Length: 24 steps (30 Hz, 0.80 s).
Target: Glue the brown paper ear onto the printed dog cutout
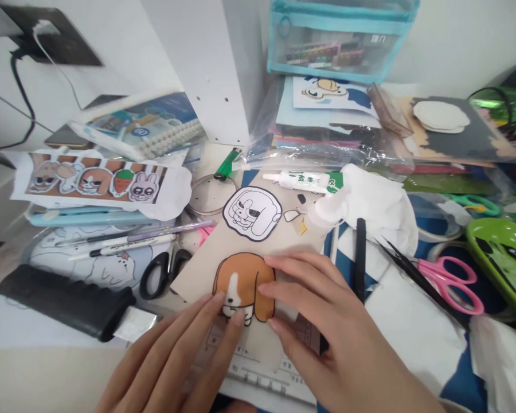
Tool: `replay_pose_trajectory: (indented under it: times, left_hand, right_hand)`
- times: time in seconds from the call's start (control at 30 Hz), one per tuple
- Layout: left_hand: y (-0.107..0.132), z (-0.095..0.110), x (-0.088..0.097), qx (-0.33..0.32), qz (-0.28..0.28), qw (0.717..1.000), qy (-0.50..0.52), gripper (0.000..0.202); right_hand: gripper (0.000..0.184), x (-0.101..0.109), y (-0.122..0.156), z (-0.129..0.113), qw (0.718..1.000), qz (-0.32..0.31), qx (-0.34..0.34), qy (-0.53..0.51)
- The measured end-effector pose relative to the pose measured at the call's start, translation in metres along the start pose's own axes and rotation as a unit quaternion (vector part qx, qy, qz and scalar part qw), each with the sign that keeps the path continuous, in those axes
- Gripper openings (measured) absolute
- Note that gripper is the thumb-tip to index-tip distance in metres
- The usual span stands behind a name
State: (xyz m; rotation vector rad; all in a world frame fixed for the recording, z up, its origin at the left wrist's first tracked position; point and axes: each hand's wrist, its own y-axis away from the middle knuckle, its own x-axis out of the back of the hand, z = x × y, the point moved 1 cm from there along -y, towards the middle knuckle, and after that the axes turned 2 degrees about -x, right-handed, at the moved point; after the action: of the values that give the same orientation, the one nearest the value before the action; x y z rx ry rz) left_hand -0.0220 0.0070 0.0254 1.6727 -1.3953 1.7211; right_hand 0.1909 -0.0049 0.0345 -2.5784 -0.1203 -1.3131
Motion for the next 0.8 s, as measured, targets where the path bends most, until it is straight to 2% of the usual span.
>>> replay_pose_trajectory:
  times: [0.27, 0.47, 0.8]
  left_hand:
    - [0.0013, 0.0032, -0.0038, 0.017, 0.001, 1.000, 0.019, 0.058]
    - [-0.0019, 0.0029, -0.0019, -0.009, 0.007, 0.999, 0.039, 0.049]
    - [-0.0040, 0.0044, -0.0048, -0.018, 0.002, 0.999, 0.044, 0.045]
  right_hand:
    - [0.025, 0.0010, 0.0018, -0.0002, 1.000, -0.006, -0.005, 0.005]
    - [0.025, 0.0013, 0.0022, -0.0003, 1.000, -0.010, -0.003, 0.000]
    - [0.026, 0.0009, -0.0004, -0.0008, 1.000, -0.005, -0.001, -0.004]
